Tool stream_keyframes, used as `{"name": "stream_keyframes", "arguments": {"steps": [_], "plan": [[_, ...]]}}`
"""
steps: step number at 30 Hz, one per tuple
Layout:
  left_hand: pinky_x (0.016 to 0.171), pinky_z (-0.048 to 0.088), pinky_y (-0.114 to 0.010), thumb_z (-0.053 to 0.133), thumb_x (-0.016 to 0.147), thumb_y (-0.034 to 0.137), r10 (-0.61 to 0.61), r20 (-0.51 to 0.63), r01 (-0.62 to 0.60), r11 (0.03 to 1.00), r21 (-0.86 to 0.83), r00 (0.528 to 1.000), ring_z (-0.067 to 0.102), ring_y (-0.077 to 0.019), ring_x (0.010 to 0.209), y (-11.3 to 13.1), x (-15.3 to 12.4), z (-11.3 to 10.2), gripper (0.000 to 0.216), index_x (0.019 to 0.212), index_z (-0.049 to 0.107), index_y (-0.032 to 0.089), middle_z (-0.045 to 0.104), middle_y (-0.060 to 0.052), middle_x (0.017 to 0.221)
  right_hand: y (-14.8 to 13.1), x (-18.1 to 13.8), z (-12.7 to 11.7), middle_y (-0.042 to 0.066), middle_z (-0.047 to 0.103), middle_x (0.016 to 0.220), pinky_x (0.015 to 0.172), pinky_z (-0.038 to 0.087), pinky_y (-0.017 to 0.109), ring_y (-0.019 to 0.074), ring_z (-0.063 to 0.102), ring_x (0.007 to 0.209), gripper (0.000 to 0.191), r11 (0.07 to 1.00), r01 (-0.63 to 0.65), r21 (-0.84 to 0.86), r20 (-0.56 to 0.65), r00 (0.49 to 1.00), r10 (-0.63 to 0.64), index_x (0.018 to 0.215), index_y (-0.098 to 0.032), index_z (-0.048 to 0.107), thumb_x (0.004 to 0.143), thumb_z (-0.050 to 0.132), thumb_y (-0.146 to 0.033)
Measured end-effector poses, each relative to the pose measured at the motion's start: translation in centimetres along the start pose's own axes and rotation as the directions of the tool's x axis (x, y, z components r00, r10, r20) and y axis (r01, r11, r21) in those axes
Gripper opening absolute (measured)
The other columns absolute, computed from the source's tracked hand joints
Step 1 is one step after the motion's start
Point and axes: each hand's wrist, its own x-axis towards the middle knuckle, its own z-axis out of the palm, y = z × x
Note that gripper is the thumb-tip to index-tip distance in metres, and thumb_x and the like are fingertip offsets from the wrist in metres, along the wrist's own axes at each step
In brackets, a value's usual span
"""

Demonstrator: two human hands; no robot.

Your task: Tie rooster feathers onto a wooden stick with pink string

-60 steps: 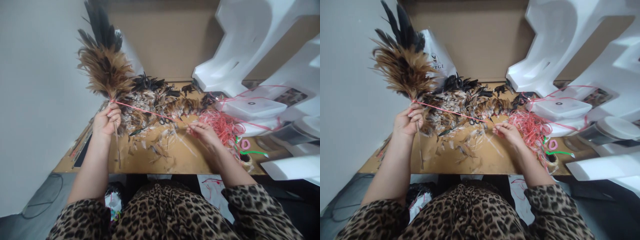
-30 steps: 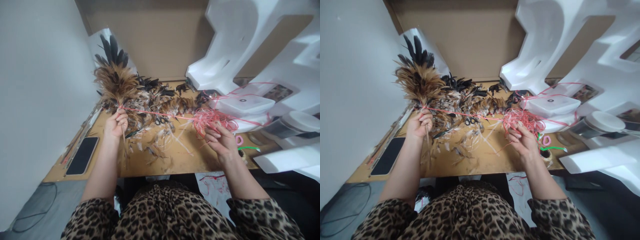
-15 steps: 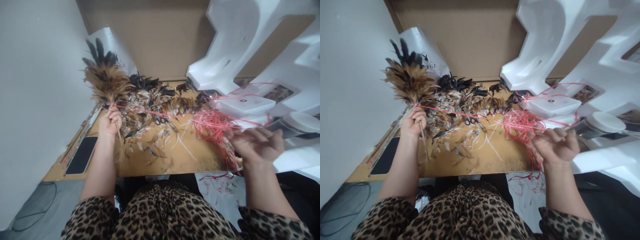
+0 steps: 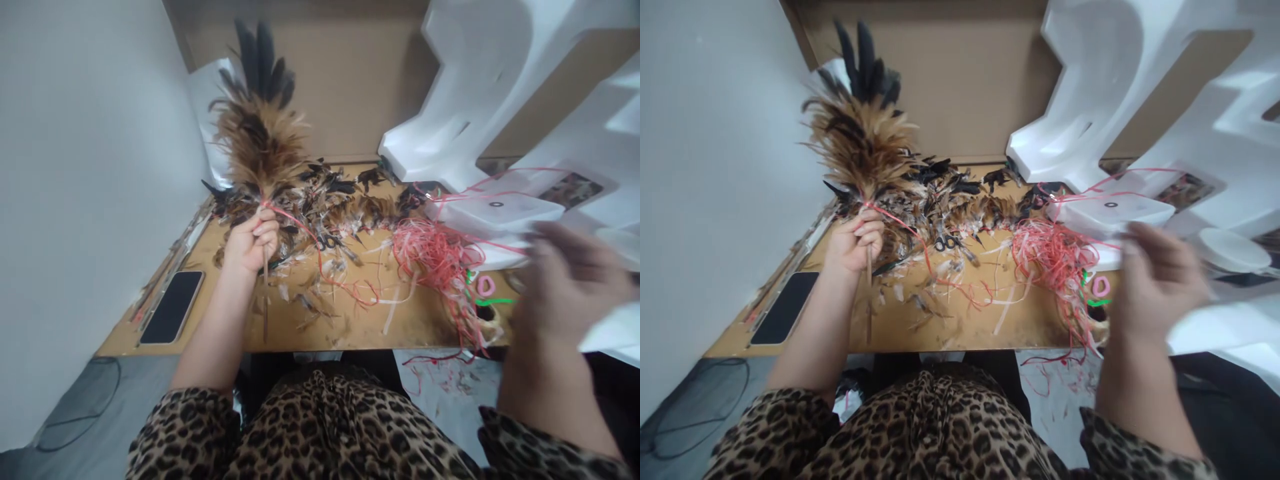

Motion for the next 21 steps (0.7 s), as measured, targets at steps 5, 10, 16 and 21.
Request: {"name": "stream_keyframes", "arguments": {"steps": [5,10,16,21], "plan": [[0.034,0.019,-0.009,0.033,0.091,0.006,-0.087,0.051,0.085,0.995,0.044,0.995,0.032,0.0002,0.041,-2.2,-0.4,2.7,0.02,0.076,0.044,0.014,0.043,0.002,0.065,-3.2,-5.9,9.2,0.006,0.066,0.099,0.083,0.048,0.037,0.018,0.061,0.09,0.041,0.95,-0.301,0.078,0.763,0.632,0.138,0.108,-0.022,0.063,0.069,0.073,-0.032],[0.034,0.02,-0.01,0.032,0.091,0.005,-0.018,0.036,0.015,0.997,0.074,0.999,0.033,0.0,0.041,-0.9,-0.5,3.3,0.021,0.076,0.045,0.015,0.044,0.002,0.065,-3.5,-8.1,13.0,0.003,0.067,0.079,0.063,0.049,0.027,0.0107,0.058,0.064,0.026,0.776,-0.629,0.037,0.921,0.323,0.219,0.089,-0.018,0.068,0.069,0.072,-0.036],[0.035,0.022,-0.01,0.034,0.091,0.007,0.178,0.035,-0.179,0.983,0.029,0.983,0.035,-0.001,0.041,3.6,0.5,0.8,0.02,0.077,0.045,0.016,0.049,0.002,0.062,-1.0,-4.9,11.1,-0.001,0.059,0.061,0.036,0.019,0.018,0.0013,0.03,0.038,0.024,0.596,-0.799,-0.086,0.947,0.12,0.299,0.083,-0.017,0.07,0.065,0.075,-0.032],[0.034,0.022,-0.01,0.034,0.09,0.007,0.188,0.04,-0.188,0.982,-0.013,0.981,0.036,-0.0011,0.041,4.2,1.4,0.0,0.019,0.077,0.043,0.016,0.049,0.002,0.06,0.7,-4.7,10.1,0.005,0.068,0.092,0.04,0.03,0.02,0.0023,0.039,0.044,0.033,0.689,-0.716,-0.109,0.909,0.209,0.361,0.094,-0.019,0.068,0.068,0.073,-0.039]]}}
